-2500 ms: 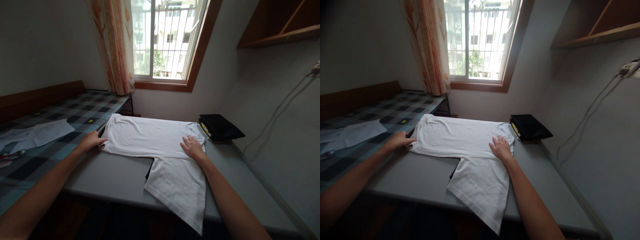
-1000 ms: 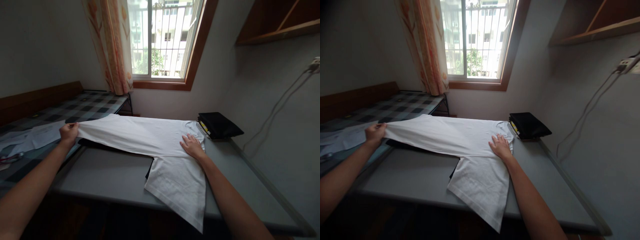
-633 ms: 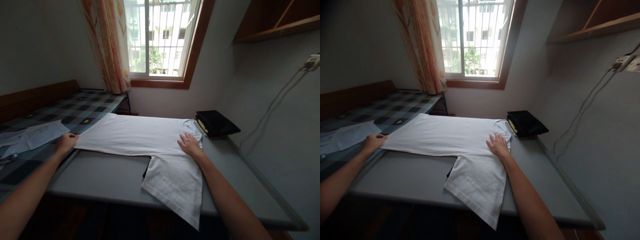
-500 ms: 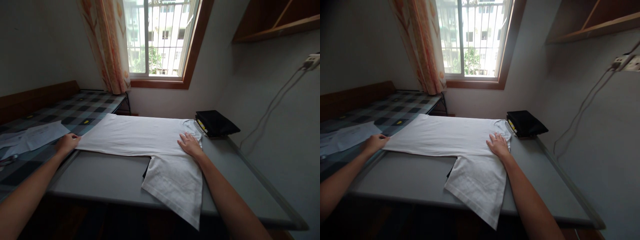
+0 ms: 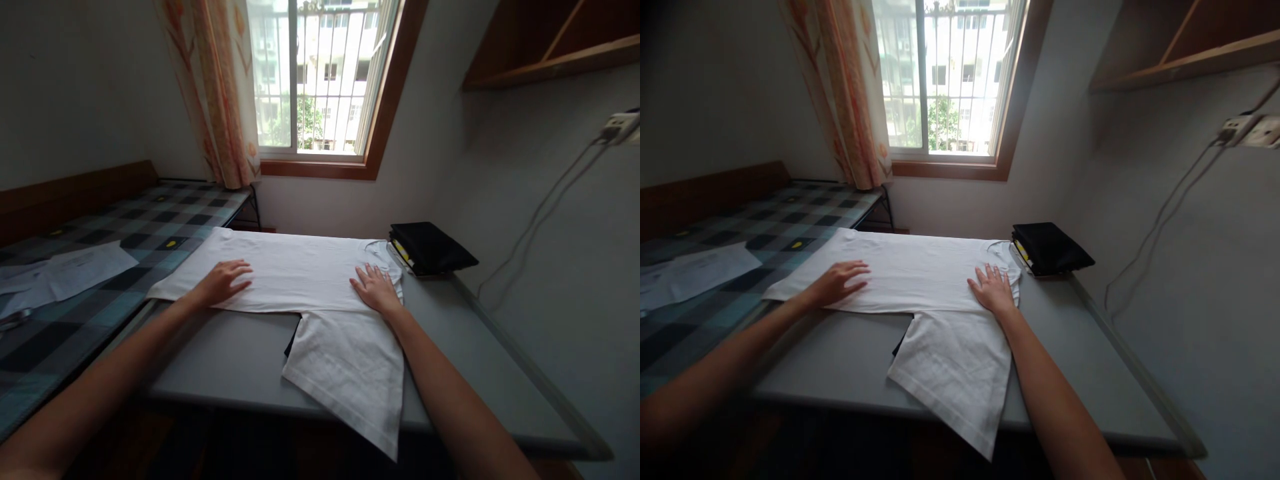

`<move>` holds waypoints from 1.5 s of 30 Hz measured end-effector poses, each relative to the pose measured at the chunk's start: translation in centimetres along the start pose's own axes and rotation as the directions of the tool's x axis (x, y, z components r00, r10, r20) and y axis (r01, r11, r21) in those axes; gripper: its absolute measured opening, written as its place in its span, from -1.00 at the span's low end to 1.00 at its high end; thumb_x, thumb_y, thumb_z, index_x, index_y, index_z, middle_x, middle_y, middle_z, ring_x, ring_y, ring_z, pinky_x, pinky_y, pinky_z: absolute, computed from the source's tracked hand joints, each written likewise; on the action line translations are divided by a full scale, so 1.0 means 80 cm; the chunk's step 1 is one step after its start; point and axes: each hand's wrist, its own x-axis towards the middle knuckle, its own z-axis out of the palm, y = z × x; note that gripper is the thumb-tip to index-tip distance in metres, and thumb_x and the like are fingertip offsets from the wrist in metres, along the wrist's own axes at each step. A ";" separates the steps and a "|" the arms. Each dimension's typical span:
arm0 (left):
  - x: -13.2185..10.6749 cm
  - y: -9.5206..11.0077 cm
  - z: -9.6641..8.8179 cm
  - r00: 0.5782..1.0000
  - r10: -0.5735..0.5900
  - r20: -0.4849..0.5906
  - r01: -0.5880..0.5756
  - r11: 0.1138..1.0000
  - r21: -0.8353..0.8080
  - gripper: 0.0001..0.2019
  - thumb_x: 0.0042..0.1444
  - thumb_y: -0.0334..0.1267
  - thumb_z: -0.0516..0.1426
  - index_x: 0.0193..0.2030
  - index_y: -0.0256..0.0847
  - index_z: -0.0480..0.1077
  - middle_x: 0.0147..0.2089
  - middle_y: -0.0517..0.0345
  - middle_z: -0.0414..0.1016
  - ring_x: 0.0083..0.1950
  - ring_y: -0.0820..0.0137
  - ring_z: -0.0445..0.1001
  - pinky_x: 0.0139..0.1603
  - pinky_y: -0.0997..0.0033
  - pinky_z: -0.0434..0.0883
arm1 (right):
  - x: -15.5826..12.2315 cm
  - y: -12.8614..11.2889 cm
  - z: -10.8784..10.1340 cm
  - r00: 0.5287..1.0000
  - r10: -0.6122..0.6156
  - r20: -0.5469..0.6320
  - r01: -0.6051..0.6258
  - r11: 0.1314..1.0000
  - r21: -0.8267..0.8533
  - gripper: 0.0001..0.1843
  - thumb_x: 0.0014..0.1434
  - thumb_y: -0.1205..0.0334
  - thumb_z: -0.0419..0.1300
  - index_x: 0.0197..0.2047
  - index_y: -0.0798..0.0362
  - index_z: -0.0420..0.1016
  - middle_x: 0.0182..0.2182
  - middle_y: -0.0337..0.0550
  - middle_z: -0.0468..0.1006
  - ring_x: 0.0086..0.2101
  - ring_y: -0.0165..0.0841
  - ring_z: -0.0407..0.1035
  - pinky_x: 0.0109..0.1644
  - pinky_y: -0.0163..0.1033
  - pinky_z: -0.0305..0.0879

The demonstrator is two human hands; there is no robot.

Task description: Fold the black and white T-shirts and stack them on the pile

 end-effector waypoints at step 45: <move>0.001 -0.080 0.031 0.977 -0.161 0.137 0.177 0.978 -0.111 -0.34 0.30 0.09 -0.31 0.38 -0.19 0.15 0.41 0.02 0.10 0.44 0.22 0.01 0.39 0.11 -0.02 | 0.062 0.005 0.000 0.975 0.211 0.065 -0.214 0.976 0.046 -0.16 0.24 -0.33 -0.27 0.45 -0.07 -0.11 0.43 0.03 -0.23 0.37 -0.01 -0.35 0.35 0.19 -0.37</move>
